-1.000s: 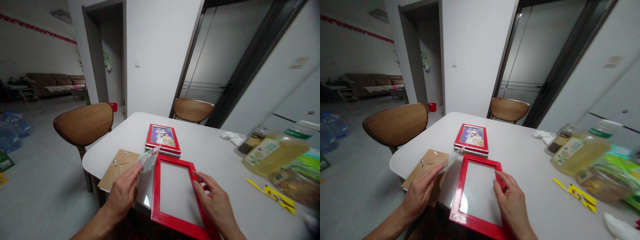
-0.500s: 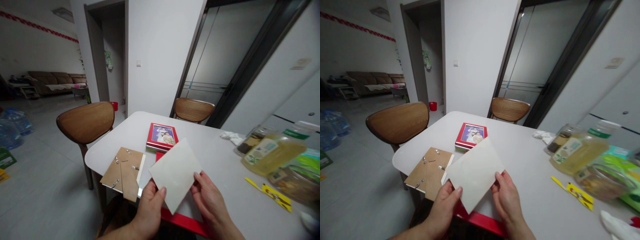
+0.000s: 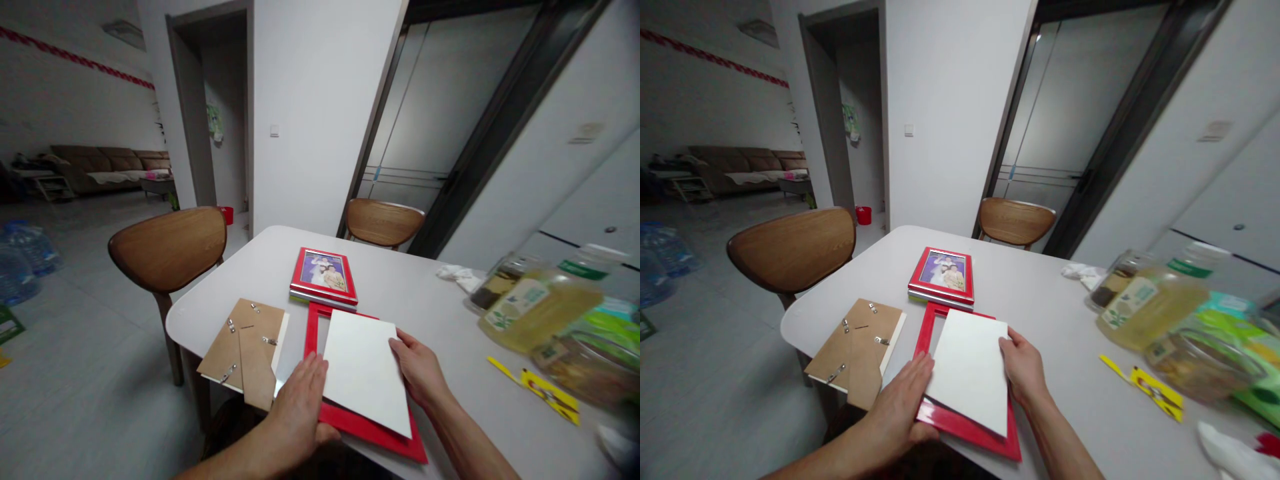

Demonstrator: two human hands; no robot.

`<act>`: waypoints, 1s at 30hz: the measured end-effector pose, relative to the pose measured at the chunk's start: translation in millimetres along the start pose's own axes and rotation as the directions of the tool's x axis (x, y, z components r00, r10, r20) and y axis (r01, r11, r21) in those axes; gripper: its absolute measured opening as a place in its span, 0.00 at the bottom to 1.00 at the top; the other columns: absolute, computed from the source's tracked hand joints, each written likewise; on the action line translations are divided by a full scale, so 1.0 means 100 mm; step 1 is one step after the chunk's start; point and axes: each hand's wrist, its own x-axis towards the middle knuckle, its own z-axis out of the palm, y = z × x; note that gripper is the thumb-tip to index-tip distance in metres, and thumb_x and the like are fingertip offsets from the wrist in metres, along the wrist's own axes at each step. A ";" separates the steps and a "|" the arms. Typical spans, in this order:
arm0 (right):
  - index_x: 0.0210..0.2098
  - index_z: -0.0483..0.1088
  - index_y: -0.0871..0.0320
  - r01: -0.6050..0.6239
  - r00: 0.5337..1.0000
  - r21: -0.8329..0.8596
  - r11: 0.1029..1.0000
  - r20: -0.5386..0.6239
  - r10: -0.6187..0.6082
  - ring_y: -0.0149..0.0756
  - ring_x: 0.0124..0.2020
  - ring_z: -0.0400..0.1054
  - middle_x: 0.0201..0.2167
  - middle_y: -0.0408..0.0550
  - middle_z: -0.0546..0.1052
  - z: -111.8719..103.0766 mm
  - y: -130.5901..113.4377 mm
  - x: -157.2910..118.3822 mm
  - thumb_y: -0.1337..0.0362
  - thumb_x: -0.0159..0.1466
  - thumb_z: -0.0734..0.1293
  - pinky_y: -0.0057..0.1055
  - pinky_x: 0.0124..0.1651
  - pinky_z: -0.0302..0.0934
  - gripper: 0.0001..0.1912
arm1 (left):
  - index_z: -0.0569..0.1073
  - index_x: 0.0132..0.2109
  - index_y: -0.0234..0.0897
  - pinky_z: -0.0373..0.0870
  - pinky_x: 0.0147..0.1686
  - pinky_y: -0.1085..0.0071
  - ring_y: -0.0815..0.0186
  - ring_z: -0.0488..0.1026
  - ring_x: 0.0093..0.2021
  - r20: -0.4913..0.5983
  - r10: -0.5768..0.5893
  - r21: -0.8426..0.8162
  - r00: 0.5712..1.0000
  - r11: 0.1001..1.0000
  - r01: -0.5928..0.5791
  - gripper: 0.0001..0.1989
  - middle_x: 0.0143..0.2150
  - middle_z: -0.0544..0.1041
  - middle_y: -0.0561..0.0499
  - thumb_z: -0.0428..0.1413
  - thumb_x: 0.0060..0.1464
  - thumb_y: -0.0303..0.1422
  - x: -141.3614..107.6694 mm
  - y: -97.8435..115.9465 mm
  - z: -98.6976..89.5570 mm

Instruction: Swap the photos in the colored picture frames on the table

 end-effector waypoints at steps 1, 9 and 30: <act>0.52 0.58 0.64 0.022 1.000 -0.024 0.999 -0.009 -0.022 0.34 0.21 0.69 0.22 0.47 0.76 0.02 0.01 0.07 0.72 0.49 0.59 0.26 0.21 0.62 0.29 | 0.50 0.57 0.25 0.49 0.56 0.54 0.52 0.46 0.59 -0.006 -0.011 -0.004 1.000 1.000 0.011 0.46 0.59 0.51 0.31 0.64 0.33 0.29 0.04 -0.02 -0.01; 0.48 0.62 0.64 0.090 0.996 -0.096 0.991 0.020 -0.089 0.33 0.20 0.68 0.21 0.47 0.76 0.10 -0.07 0.36 0.71 0.47 0.59 0.25 0.21 0.61 0.27 | 0.50 0.57 0.26 0.49 0.56 0.56 0.53 0.47 0.59 -0.042 -0.019 -0.091 0.999 0.996 0.015 0.46 0.59 0.52 0.32 0.64 0.32 0.28 0.25 -0.15 -0.09; 0.40 0.70 0.64 0.237 0.943 -0.828 0.508 0.069 -0.326 0.43 0.35 0.67 0.34 0.58 0.74 0.30 -0.12 0.40 0.65 0.50 0.56 0.33 0.36 0.57 0.21 | 0.54 0.56 0.30 0.50 0.56 0.57 0.55 0.48 0.59 -0.025 0.031 -0.111 0.999 0.993 -0.034 0.39 0.59 0.52 0.35 0.61 0.36 0.27 0.20 -0.15 -0.17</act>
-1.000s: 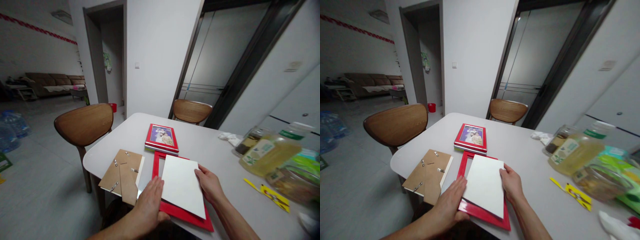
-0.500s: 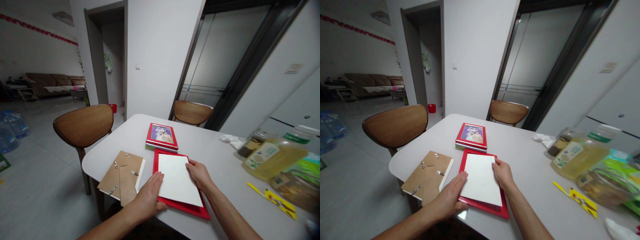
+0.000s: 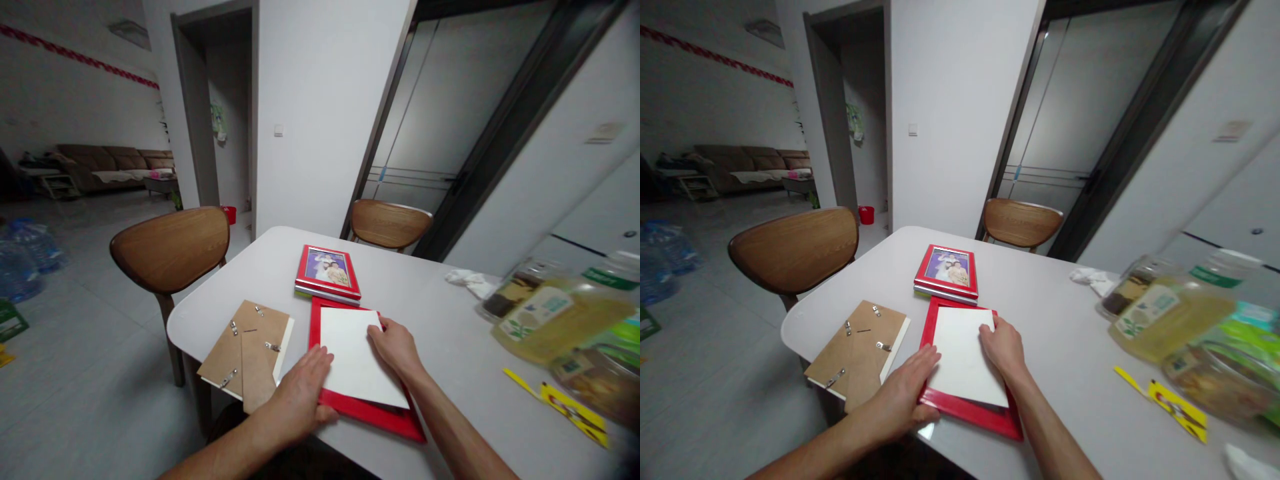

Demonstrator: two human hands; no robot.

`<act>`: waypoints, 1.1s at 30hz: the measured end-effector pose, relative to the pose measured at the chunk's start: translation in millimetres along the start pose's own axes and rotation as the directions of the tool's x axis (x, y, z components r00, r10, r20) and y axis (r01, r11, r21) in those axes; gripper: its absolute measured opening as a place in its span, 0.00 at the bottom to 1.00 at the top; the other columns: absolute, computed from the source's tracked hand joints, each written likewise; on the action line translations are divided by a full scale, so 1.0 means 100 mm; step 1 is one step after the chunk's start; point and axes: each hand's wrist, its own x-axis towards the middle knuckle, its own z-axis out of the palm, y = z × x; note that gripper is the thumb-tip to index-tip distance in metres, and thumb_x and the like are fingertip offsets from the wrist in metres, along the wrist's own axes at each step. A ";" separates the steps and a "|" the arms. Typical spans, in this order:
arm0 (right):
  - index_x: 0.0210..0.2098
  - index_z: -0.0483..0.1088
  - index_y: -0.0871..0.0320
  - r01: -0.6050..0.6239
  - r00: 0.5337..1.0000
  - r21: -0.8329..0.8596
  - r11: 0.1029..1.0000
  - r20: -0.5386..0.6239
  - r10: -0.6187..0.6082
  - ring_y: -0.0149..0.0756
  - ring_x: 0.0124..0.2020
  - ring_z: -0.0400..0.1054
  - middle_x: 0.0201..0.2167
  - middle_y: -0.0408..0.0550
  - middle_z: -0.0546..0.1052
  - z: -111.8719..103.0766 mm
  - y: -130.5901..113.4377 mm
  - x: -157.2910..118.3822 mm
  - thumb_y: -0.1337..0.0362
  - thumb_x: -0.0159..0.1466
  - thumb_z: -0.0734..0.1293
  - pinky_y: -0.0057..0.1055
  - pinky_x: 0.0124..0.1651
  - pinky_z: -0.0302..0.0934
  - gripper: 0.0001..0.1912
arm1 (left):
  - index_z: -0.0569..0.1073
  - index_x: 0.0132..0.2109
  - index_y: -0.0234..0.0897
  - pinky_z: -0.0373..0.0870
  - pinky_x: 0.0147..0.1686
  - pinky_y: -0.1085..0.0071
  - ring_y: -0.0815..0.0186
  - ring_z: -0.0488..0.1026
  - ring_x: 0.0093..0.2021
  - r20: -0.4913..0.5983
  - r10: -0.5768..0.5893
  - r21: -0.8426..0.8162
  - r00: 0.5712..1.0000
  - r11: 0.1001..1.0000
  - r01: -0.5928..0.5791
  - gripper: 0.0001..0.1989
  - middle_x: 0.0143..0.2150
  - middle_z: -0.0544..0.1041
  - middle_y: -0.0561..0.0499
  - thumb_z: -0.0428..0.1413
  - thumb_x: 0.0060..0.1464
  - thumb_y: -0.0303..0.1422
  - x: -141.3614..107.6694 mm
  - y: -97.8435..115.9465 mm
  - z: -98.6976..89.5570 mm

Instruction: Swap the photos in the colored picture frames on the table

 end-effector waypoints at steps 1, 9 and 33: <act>0.38 0.70 0.65 0.007 1.000 -0.056 0.998 0.000 -0.007 0.45 0.35 0.67 0.34 0.59 0.74 0.01 -0.01 -0.01 0.63 0.50 0.56 0.35 0.36 0.57 0.20 | 0.54 0.56 0.30 0.50 0.56 0.58 0.56 0.48 0.59 0.007 -0.003 0.011 1.000 1.000 0.003 0.38 0.59 0.52 0.36 0.60 0.37 0.27 -0.02 0.03 -0.02; 0.39 0.68 0.63 0.055 0.997 -0.389 0.920 -0.026 -0.070 0.45 0.37 0.64 0.35 0.59 0.69 0.06 -0.02 -0.18 0.57 0.55 0.53 0.36 0.34 0.56 0.21 | 0.50 0.58 0.37 0.44 0.57 0.55 0.57 0.45 0.60 -0.095 -0.061 0.147 0.994 0.986 0.074 0.38 0.61 0.49 0.41 0.59 0.41 0.35 -0.55 -0.29 -0.46; 0.45 0.65 0.63 0.369 0.859 0.328 0.870 0.237 -0.454 0.36 0.33 0.68 0.35 0.54 0.74 0.31 -0.98 -1.00 0.62 0.56 0.57 0.32 0.39 0.59 0.19 | 0.58 0.55 0.39 0.56 0.52 0.59 0.59 0.57 0.56 -0.258 -0.110 0.299 0.960 0.936 0.188 0.23 0.57 0.59 0.44 0.50 0.51 0.36 -0.79 -0.61 -0.50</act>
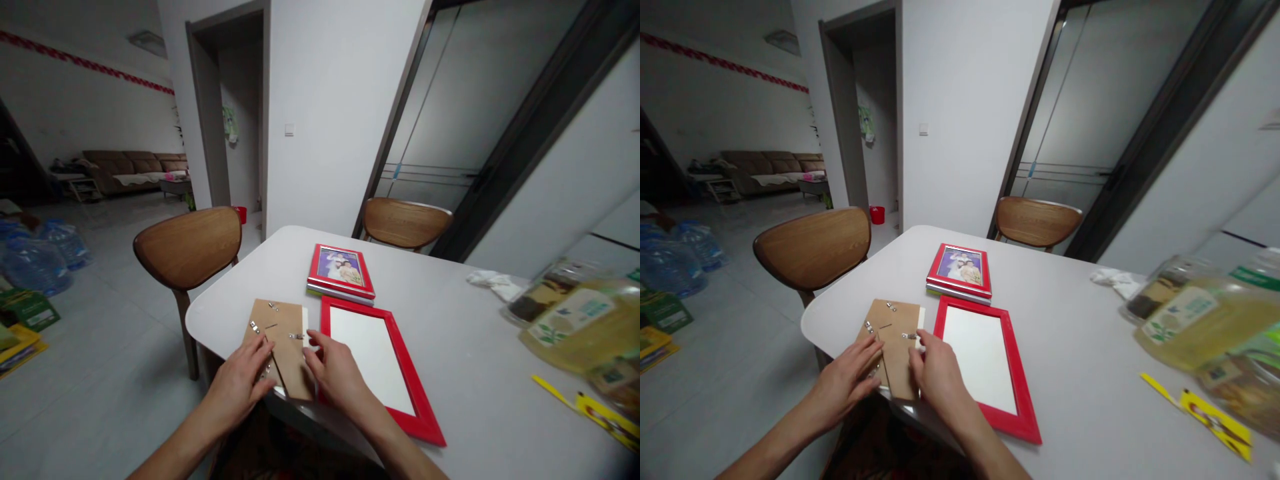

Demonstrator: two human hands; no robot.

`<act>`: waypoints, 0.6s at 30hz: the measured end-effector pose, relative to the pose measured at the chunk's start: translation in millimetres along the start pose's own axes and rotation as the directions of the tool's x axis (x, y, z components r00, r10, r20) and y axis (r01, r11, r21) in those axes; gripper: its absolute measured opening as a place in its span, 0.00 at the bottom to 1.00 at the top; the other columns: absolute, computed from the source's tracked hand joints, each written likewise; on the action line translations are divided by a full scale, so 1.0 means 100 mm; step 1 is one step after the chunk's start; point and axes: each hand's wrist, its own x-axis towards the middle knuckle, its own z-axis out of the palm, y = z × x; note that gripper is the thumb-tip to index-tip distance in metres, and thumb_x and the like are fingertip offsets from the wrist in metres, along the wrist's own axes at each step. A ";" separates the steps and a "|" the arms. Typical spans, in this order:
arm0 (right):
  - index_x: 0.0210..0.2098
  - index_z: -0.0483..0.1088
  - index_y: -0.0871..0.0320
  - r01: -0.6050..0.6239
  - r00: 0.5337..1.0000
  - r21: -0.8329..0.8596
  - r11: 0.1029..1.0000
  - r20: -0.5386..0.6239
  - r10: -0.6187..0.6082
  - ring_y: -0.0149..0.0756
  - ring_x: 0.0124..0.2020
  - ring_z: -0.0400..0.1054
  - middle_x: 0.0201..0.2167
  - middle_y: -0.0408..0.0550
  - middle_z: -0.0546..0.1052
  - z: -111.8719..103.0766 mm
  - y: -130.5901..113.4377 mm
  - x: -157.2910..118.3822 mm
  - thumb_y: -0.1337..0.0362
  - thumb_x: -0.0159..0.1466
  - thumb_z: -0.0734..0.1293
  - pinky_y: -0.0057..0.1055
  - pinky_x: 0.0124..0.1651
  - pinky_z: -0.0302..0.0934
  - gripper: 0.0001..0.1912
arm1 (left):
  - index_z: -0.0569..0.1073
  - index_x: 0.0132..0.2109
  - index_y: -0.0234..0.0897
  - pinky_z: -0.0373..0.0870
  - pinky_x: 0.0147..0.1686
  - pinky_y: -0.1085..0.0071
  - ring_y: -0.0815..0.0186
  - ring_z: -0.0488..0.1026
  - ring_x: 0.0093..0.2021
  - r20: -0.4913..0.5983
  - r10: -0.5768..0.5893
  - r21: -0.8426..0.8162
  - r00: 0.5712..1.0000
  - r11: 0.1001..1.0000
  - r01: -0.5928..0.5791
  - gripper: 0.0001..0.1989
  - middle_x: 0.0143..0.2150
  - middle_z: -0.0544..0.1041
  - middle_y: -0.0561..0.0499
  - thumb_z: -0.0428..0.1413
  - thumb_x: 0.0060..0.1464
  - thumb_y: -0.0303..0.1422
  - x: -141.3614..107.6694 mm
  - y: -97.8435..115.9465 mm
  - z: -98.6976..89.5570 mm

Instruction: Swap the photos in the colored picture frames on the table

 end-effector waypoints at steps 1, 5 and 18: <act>0.45 0.65 0.63 0.030 1.000 -0.025 0.999 0.002 -0.030 0.36 0.34 0.67 0.36 0.54 0.73 0.03 -0.01 0.01 0.64 0.56 0.57 0.33 0.41 0.59 0.19 | 0.58 0.55 0.39 0.54 0.53 0.55 0.57 0.55 0.57 0.010 0.003 0.027 1.000 1.000 -0.003 0.26 0.58 0.58 0.42 0.53 0.48 0.37 0.00 0.01 0.01; 0.44 0.66 0.64 0.124 0.992 -0.053 0.991 0.044 -0.121 0.37 0.38 0.67 0.39 0.57 0.72 0.08 -0.01 -0.02 0.67 0.56 0.56 0.34 0.43 0.58 0.17 | 0.57 0.55 0.39 0.46 0.53 0.49 0.53 0.50 0.58 0.082 0.006 0.078 0.997 0.997 -0.012 0.33 0.59 0.54 0.40 0.58 0.41 0.36 0.05 0.09 0.09; 0.42 0.67 0.59 -0.043 0.998 0.382 0.923 -0.022 0.056 0.35 0.31 0.67 0.36 0.52 0.73 0.09 0.02 -0.20 0.58 0.54 0.60 0.33 0.36 0.62 0.18 | 0.59 0.55 0.42 0.59 0.52 0.64 0.64 0.59 0.55 -0.132 0.253 0.055 0.958 0.967 -0.248 0.22 0.54 0.64 0.50 0.42 0.52 0.23 -0.07 -0.17 -0.13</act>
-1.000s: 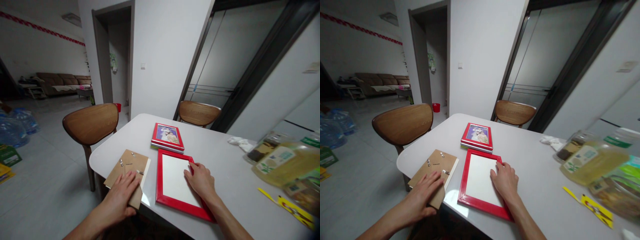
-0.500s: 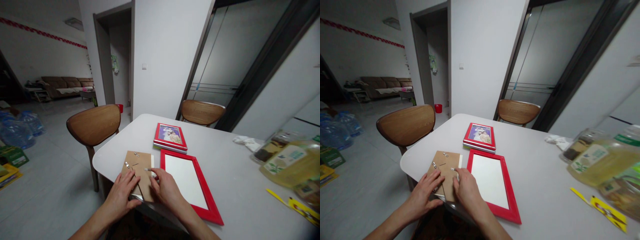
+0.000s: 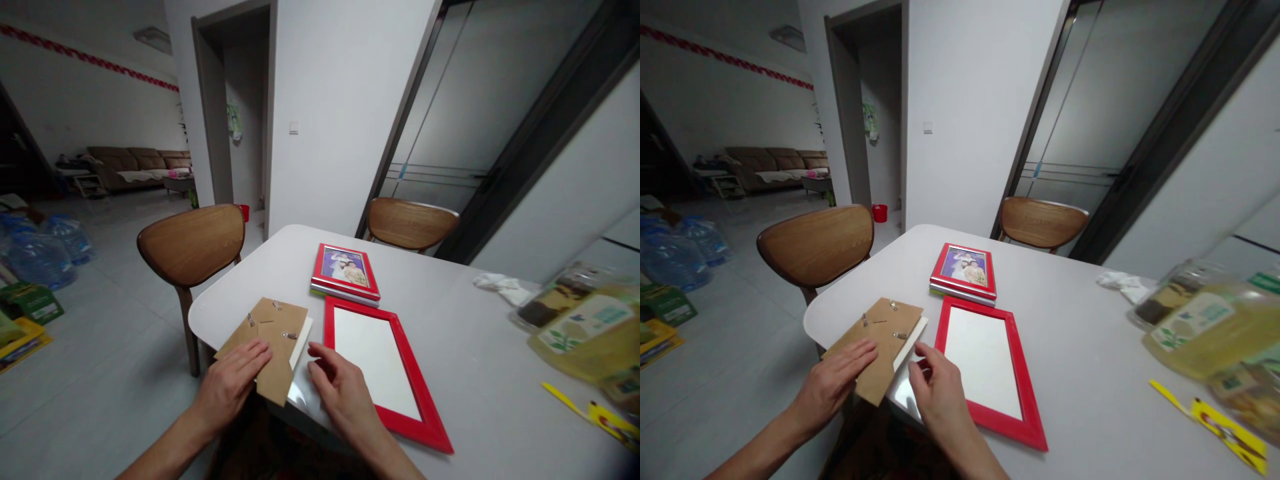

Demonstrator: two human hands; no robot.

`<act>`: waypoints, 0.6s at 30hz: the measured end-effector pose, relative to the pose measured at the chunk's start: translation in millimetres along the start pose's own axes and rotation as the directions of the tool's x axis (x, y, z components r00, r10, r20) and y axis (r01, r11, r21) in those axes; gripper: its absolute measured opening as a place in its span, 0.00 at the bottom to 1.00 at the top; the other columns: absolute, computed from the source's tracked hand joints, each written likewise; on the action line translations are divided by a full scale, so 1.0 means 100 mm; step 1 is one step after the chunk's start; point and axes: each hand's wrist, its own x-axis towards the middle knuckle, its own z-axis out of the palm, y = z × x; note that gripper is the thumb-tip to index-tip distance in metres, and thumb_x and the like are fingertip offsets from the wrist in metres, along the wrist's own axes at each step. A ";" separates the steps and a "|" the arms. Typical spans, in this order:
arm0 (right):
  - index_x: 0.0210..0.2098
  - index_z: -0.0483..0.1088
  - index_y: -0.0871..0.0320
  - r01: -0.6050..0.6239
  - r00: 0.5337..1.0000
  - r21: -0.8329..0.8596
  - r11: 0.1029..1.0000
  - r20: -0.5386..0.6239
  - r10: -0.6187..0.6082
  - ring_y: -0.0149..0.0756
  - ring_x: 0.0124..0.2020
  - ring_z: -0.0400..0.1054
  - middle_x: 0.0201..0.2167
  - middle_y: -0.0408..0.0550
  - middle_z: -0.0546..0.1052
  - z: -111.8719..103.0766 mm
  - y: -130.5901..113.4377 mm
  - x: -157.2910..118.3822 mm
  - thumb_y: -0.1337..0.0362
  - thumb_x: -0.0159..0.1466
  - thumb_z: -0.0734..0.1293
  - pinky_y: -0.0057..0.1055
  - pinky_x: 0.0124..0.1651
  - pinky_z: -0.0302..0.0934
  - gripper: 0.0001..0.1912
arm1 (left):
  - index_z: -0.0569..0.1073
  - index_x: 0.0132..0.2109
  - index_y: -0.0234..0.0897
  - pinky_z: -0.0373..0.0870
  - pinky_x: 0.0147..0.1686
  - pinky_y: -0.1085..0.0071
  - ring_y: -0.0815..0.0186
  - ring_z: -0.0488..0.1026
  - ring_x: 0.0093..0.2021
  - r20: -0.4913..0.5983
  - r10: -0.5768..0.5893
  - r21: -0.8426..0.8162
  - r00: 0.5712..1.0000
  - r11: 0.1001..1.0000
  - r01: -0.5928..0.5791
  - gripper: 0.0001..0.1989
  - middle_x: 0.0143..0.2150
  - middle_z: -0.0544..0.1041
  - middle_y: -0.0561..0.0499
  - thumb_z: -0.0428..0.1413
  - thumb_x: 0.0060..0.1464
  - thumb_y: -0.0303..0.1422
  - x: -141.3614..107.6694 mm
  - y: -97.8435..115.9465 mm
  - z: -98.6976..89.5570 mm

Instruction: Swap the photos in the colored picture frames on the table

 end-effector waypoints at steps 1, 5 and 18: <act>0.43 0.66 0.60 -0.083 0.997 0.096 0.992 0.007 0.083 0.34 0.30 0.68 0.35 0.51 0.73 0.01 -0.02 0.01 0.56 0.54 0.60 0.33 0.35 0.63 0.21 | 0.58 0.55 0.42 0.59 0.52 0.64 0.64 0.59 0.55 -0.073 0.008 -0.013 0.997 1.000 -0.009 0.22 0.53 0.65 0.49 0.41 0.53 0.23 0.01 0.04 -0.02; 0.45 0.63 0.62 -0.305 0.952 0.528 0.792 0.172 0.252 0.35 0.30 0.69 0.34 0.52 0.74 0.02 -0.15 0.05 0.51 0.55 0.57 0.31 0.29 0.63 0.24 | 0.58 0.56 0.42 0.60 0.51 0.64 0.63 0.59 0.55 -0.142 0.071 -0.093 0.987 0.992 -0.085 0.22 0.52 0.67 0.49 0.42 0.54 0.24 0.15 0.34 0.01; 0.38 0.67 0.61 -0.414 0.901 0.698 0.583 0.227 0.369 0.42 0.34 0.70 0.34 0.52 0.76 -0.71 -0.03 -0.09 0.62 0.50 0.64 0.37 0.37 0.64 0.16 | 0.56 0.54 0.33 0.56 0.51 0.57 0.55 0.58 0.55 0.165 -0.522 -0.885 0.837 0.296 0.359 0.27 0.55 0.61 0.40 0.51 0.48 0.39 0.79 0.69 0.15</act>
